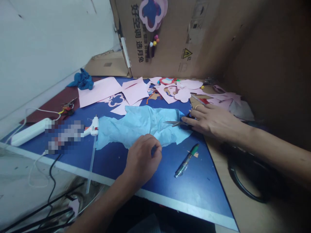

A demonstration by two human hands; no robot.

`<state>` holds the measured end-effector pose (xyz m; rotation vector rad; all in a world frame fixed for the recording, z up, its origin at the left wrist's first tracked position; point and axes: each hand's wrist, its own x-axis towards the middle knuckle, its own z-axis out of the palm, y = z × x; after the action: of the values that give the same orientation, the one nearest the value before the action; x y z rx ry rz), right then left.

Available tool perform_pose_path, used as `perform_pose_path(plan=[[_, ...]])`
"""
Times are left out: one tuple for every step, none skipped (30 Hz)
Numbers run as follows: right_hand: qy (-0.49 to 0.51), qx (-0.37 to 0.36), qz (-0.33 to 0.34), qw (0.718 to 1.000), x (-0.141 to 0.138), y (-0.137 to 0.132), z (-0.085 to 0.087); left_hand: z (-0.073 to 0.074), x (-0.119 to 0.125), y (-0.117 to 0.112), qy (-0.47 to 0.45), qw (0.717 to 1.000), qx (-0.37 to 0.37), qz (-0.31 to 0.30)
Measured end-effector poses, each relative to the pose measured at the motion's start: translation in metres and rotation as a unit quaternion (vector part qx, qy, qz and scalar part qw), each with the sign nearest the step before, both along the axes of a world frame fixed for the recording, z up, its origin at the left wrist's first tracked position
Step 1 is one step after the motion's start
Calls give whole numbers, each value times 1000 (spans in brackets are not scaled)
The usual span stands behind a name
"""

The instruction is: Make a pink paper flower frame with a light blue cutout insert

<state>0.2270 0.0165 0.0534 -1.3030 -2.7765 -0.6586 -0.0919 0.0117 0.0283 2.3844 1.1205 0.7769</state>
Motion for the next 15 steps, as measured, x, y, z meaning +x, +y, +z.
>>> perform_pose_path(plan=[[-15, 3, -7, 1000, 0, -1, 0, -3, 0, -2, 7, 1000, 21, 6], [-23, 5, -14, 1000, -1, -1, 0, -5, 0, -4, 16, 999, 46, 14], [-24, 5, -17, 1000, -1, -2, 0, -7, 1, -6, 29, 997, 71, 21], [-22, 4, -19, 1000, -2, -2, 1, -8, 2, -8, 44, 994, 93, 26], [-22, 4, -19, 1000, -2, -3, 1, -9, 5, -11, 63, 992, 109, 27], [-23, 4, -19, 1000, -2, -3, 2, -9, 9, -12, 86, 989, 118, 25], [-27, 5, -19, 999, -3, -3, 2, -9, 14, -14, 110, 987, 118, 20], [-32, 7, -18, 999, -3, -3, 3, -8, 19, -15, 134, 984, 113, 12], [-38, 8, -17, 999, -4, -3, 4, -7, 24, -15, 159, 982, 103, 2], [-44, 9, -18, 999, -4, -3, 5, -7, 30, -14, 178, 979, 100, -6], [-50, 10, -18, 999, -5, -3, 6, -7, 35, -13, 193, 976, 100, -13], [-55, 9, -18, 998, -5, -2, 8, -7, 40, -11, 205, 973, 101, -21], [-58, 8, -18, 998, -6, -2, 9, -7, 44, -9, 214, 971, 102, -29], [-60, 7, -17, 998, -8, -2, 10, -8, 47, -7, 222, 969, 100, -35], [-58, 4, -16, 998, -9, -2, 11, -10, 50, -5, 228, 968, 97, -39]])
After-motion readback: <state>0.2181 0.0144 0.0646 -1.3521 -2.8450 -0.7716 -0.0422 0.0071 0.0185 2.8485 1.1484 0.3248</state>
